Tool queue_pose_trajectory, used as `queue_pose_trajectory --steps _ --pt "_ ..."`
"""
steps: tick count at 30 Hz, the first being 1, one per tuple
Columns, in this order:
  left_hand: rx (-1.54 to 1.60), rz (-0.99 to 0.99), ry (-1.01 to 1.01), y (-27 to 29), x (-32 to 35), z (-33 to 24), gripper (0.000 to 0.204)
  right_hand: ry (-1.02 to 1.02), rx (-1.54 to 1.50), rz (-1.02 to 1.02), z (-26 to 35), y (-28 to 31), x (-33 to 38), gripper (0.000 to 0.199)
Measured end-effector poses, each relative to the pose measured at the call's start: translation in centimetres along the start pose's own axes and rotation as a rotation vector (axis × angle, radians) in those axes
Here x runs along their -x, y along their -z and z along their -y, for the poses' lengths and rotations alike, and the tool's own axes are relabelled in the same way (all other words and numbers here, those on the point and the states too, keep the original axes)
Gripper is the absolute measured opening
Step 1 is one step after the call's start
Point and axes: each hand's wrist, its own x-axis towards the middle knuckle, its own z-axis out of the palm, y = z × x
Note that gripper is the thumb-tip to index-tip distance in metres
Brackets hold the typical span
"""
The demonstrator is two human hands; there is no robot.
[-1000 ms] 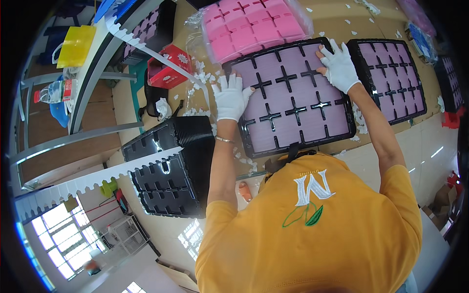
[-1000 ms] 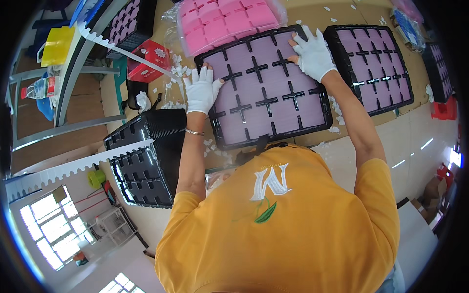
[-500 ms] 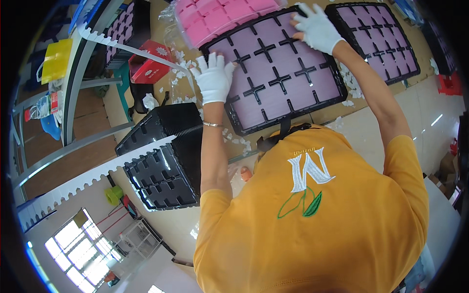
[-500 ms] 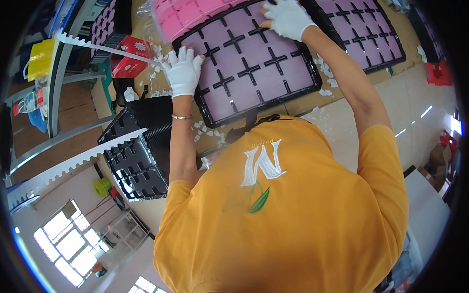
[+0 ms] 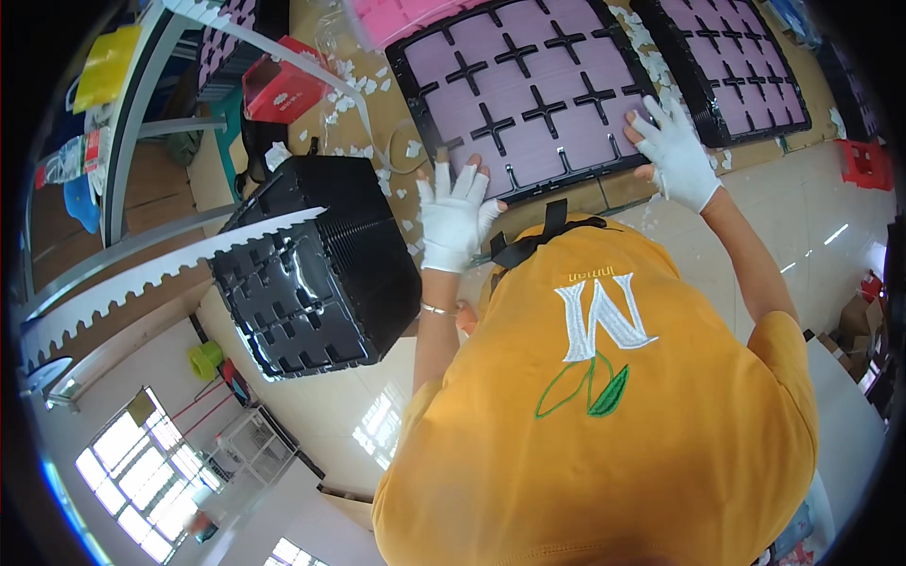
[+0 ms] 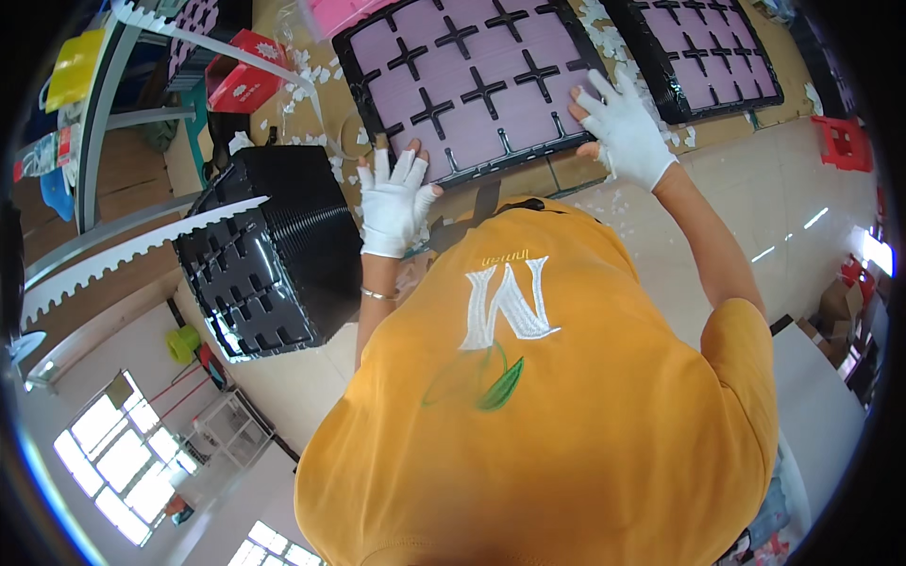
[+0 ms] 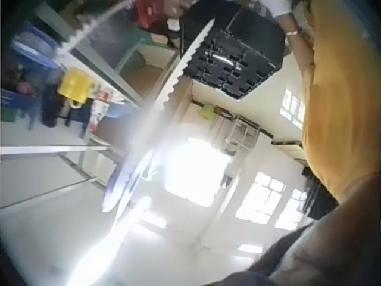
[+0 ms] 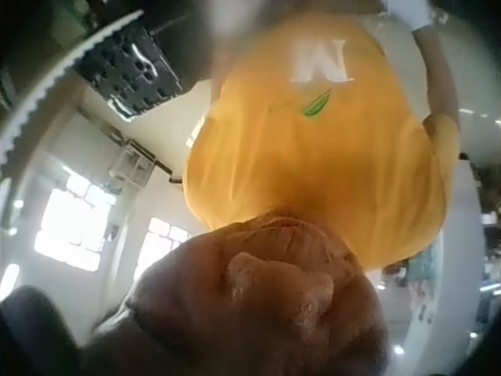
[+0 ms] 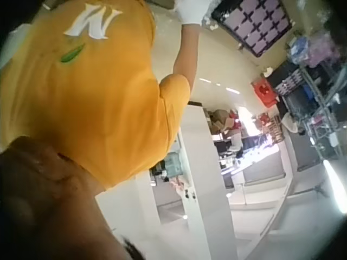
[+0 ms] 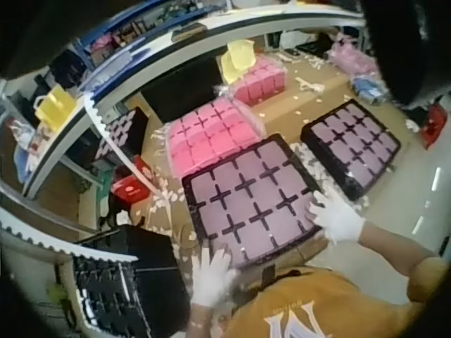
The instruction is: The person assembles black plastic trays by placing pink foam inserts into them. They repeatedly pick up a pink foam insert, align it with the black tray, and press it down to fit. The person handles the trays and foam inserts one at a time, stacking the completed units on the table.
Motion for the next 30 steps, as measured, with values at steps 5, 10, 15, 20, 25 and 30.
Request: queue_pose_trajectory --steps 5,10,15,20,25,30 --pt "-0.036 -0.02 0.102 1.1 1.7 0.4 0.049 -0.11 0.078 -0.063 -0.4 1.2 1.5 0.054" --pt "0.066 -0.04 0.007 1.1 0.2 -0.9 0.048 -0.042 0.058 -0.088 1.3 -0.1 -0.8 0.051" --pt "0.007 -0.056 0.124 1.3 2.5 -0.6 0.048 -0.199 0.212 -0.029 1.2 1.0 -0.5 0.048" --pt "0.01 -0.128 0.189 2.4 3.7 -1.2 0.048 -0.129 0.16 -0.151 2.1 0.6 -0.7 0.05" --pt "0.014 -0.118 0.232 0.8 2.1 -1.8 0.053 -0.097 0.133 -0.117 0.9 0.3 0.1 0.05" --pt "-0.041 -0.141 0.246 0.9 0.0 -3.0 0.054 -0.06 0.048 -0.252 -1.1 0.2 0.5 0.05"
